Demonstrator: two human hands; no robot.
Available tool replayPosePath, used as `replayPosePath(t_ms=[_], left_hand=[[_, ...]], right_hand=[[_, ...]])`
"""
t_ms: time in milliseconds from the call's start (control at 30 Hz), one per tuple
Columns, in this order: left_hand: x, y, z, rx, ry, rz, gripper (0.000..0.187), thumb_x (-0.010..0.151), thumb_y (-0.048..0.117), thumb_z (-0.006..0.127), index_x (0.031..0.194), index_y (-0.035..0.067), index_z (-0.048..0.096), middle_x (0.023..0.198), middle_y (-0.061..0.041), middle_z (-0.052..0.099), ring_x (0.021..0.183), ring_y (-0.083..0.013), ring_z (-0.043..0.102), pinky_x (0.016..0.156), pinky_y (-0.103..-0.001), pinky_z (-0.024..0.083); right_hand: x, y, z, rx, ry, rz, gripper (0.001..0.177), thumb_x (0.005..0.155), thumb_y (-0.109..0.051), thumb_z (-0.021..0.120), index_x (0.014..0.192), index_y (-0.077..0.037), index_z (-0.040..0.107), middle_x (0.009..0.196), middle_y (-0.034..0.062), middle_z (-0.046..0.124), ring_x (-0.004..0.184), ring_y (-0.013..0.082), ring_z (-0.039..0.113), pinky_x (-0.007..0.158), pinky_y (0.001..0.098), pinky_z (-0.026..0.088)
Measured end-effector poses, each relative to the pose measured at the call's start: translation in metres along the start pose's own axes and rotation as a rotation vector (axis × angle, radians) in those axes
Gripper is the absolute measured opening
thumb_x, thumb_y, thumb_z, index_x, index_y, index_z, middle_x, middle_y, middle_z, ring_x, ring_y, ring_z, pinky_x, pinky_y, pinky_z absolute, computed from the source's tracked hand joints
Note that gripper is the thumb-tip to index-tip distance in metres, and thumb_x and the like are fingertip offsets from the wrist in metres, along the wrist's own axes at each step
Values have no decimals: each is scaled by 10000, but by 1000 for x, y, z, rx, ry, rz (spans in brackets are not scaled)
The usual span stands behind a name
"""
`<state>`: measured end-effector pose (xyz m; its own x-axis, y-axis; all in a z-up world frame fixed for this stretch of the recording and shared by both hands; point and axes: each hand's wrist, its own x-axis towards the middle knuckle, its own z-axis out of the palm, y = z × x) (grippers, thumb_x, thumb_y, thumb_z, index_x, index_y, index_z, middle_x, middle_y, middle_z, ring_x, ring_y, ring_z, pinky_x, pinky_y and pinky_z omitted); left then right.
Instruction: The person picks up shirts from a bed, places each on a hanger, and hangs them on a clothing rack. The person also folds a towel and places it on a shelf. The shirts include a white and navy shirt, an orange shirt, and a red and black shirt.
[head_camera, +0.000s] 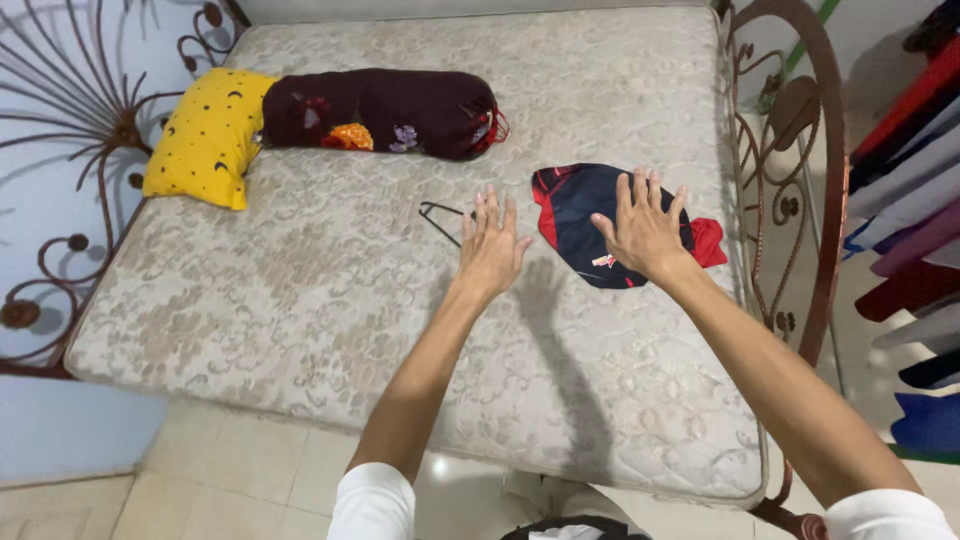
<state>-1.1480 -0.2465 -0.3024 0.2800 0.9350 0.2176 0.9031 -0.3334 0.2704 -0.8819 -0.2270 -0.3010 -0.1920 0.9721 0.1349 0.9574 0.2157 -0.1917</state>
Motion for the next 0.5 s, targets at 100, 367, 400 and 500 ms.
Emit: replayPosePath(t_ms=[100,367,400,500], left_hand=[[35,-5,36,-54,-63,49,775,956,340,647,1548,-25,304,1648,-331,101,1523,-498,138,1184,-646,205],[99,-20,179,-170,-193,220,780,928,271,680,1544,-36,314,1644,-342,117,1528,-508,166,1170,-644,260],[104,-21,202,-184,-214,228,771,929,258,679,1543,-36,318,1643,-340,121,1527,-508,170,1168,-642,266],[113,-24,275,-208,-287,259,766,917,229,685,1537,-44,327,1636,-342,135,1529,-507,171,1170,-638,265]], right_hand=[[15,27,28,-12,-4,74,834,1013,-553,421,1569,44,244,1649,314,196,1535,486,152,1136,769,90],[31,96,133,67,-108,332,797,1022,-497,432,1610,-11,202,1655,301,161,1521,487,152,1150,746,105],[31,104,151,61,-131,358,777,1020,-461,445,1611,-25,193,1659,289,157,1527,476,154,1151,742,114],[33,127,212,39,-206,424,764,980,-311,496,1621,-62,163,1673,261,146,1541,449,162,1162,710,158]])
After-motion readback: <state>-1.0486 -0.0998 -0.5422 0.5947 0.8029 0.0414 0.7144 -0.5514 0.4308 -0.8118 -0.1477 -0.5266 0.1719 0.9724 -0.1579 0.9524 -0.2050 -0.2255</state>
